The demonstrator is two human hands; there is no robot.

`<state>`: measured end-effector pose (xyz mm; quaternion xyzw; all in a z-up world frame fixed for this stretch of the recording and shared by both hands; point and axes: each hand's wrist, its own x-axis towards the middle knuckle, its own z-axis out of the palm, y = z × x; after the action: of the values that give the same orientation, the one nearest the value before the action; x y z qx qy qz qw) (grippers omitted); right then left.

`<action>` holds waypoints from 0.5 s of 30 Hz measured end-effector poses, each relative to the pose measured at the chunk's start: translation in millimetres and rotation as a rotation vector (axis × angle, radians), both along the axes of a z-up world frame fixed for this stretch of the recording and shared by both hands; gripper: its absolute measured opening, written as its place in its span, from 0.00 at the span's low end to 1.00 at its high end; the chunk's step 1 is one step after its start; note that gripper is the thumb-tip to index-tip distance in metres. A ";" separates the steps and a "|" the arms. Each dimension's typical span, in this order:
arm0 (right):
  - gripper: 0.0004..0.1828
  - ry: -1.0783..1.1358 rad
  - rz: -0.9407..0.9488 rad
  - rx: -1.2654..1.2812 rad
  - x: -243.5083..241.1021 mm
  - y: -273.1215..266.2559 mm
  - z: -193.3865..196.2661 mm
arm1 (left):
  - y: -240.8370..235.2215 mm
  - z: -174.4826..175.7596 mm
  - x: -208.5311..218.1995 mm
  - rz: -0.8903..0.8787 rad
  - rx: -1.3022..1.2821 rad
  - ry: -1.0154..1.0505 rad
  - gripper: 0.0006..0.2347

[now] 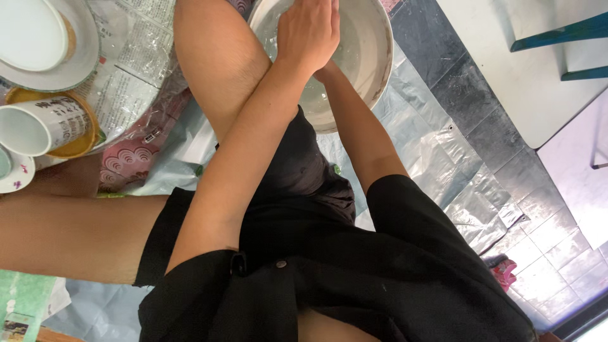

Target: The person washes various ceramic dishes, including cups, bowls, and plates, by hand in a bucket of water. They rinse each item and place it on a nearby surface covered with newspaper.

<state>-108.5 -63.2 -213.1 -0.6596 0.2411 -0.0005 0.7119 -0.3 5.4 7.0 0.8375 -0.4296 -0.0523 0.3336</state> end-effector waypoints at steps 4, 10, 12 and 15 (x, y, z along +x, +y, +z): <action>0.21 0.177 -0.059 -0.001 0.3 4.3 -24.4 | -1.4 0.7 3.0 -0.057 -0.006 0.063 0.06; 0.30 0.325 -0.071 -0.508 4.2 17.0 26.9 | -1.9 -5.4 1.9 -0.065 0.021 0.047 0.08; 0.27 0.445 -0.013 -0.634 9.6 11.5 51.2 | -0.4 -8.6 4.2 -0.085 0.061 0.047 0.12; 0.13 0.540 0.159 -0.861 7.2 -0.3 85.7 | 7.4 -14.3 7.6 -0.117 0.203 0.021 0.19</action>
<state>-101.3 -63.6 -127.4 -0.8858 0.3435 0.1247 0.2860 7.3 12.8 -7.3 0.8400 -0.4666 -0.1236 0.2478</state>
